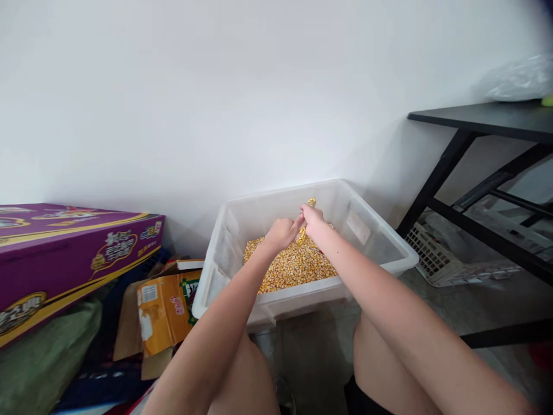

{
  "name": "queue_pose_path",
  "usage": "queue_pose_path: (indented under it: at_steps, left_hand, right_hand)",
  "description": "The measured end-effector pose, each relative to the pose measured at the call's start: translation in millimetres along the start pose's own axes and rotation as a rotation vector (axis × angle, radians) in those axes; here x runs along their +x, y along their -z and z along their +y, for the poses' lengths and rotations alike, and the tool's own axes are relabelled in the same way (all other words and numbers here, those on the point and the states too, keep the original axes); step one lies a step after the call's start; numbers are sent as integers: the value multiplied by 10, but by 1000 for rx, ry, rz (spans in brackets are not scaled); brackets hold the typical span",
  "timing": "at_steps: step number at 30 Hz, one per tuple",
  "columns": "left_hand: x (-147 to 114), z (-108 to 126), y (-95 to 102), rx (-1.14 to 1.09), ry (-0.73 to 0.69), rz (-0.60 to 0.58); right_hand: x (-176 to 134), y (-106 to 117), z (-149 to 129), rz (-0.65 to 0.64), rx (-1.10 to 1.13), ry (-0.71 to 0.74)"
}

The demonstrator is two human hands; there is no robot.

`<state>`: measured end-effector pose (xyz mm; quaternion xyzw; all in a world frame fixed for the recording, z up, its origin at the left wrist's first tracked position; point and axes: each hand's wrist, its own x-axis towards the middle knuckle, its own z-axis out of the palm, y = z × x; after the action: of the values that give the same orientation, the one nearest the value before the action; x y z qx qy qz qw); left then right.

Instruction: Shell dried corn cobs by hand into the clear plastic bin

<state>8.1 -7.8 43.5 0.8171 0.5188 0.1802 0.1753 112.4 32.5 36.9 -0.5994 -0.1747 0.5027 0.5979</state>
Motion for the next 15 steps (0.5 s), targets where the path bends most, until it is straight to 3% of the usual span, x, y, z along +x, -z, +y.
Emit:
queue_pose_path:
  at_steps: [4, 6, 10, 15]
  left_hand:
    - [21, -123, -8, -255, 155, -89]
    - [27, -174, 16, -269, 205, -49]
    - [7, -148, 62, -108, 213, 93]
    - [-33, 76, -2, 137, 207, 108]
  right_hand:
    - [-72, 19, -68, -72, 123, -125]
    - [-103, 19, -99, -83, 207, -164]
    - [-129, -12, -119, -96, 248, -191]
    - [-128, -71, -80, -105, 224, -143]
